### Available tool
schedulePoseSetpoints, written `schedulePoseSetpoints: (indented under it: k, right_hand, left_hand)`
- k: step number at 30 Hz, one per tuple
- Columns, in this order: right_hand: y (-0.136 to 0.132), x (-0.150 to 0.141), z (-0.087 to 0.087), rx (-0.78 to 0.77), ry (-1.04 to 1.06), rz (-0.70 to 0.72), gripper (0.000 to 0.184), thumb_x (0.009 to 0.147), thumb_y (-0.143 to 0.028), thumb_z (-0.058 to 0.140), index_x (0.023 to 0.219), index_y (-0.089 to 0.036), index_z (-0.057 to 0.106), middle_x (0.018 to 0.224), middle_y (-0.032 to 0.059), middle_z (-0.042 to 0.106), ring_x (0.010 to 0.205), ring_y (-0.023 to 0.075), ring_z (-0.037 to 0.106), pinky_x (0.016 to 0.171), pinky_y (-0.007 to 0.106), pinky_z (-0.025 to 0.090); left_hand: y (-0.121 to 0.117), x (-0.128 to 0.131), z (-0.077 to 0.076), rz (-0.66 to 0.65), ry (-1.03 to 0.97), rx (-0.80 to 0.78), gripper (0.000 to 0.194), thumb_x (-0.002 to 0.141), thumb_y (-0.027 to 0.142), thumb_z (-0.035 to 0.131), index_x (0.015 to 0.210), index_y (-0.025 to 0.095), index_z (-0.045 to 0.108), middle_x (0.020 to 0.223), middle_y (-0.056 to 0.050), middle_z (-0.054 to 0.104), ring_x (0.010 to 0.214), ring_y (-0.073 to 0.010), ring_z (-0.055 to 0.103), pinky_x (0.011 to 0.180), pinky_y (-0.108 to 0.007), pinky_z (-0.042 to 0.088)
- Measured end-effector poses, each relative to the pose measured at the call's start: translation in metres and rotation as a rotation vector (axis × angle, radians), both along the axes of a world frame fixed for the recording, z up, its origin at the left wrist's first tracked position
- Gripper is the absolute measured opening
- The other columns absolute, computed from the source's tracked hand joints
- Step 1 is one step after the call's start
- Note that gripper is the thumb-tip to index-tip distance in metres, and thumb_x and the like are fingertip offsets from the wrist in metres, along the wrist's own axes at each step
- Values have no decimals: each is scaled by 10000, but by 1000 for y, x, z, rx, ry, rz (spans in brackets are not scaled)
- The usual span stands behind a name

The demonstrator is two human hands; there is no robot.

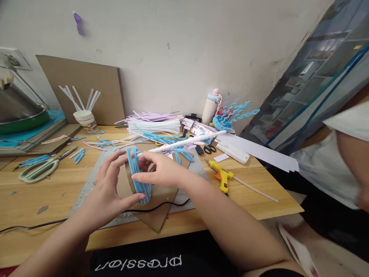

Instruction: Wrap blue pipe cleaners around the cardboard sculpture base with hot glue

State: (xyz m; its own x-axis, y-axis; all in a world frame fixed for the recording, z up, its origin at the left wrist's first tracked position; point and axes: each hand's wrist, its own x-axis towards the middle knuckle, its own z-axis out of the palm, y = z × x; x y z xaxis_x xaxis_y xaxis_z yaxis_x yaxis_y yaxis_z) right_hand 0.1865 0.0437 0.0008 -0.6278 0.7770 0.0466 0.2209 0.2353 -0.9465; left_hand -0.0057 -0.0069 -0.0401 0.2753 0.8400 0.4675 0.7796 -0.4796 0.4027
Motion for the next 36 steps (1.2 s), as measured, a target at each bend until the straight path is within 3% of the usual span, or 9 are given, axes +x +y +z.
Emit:
schedulePoseSetpoints:
  k: [7,11,18,24,28,32,36]
  right_hand:
    - [6,3,1,-34,-34,32,231,773,-305,709,797,-218,496,740,-54,514,639,102,519,567,247,433]
    - [7,3,0,-33,-30,39,226,778,-302,703,802,-216,496,757,-50,525,652,102,533,571,246,444]
    - [14,3,-2,-52,-10,75,221,790,-303,691,823,-217,491,772,-58,489,620,83,510,547,236,465]
    - [18,2,0,-67,-24,96,206,801,-298,682,823,-219,492,766,-55,490,642,91,517,544,229,490]
    - [19,2,1,-29,-42,91,200,795,-302,694,842,-218,518,777,-44,522,687,111,542,597,257,496]
    - [13,0,3,116,-15,-38,237,804,-398,706,829,-204,573,813,-16,581,743,133,549,683,290,469]
    - [3,-4,10,182,67,-115,210,839,-398,677,862,-200,612,794,-19,569,703,129,517,651,280,445]
  left_hand:
    - [-4,-3,12,-128,5,-141,669,911,525,490,1468,367,154,1597,-106,172,1494,-344,154,1148,-666,196]
    - [-3,-4,13,-133,21,-153,748,876,481,544,1482,360,123,1600,-108,156,1493,-344,149,1155,-658,200]
    - [0,2,4,-22,3,-79,746,833,447,580,1454,321,186,1561,-133,237,1463,-346,226,1133,-662,243]
    - [3,6,5,-16,-21,-55,748,822,440,592,1451,281,221,1539,-143,281,1460,-330,244,1143,-615,266]
    - [2,10,3,81,-32,-5,718,796,426,615,1414,272,285,1508,-144,345,1412,-338,334,1121,-620,280]
    - [1,14,-4,185,-37,58,740,766,451,641,1397,247,311,1463,-169,392,1377,-365,373,1075,-615,325]
    - [1,18,-6,206,-41,74,760,757,466,645,1400,246,304,1460,-178,389,1380,-376,370,1058,-614,335]
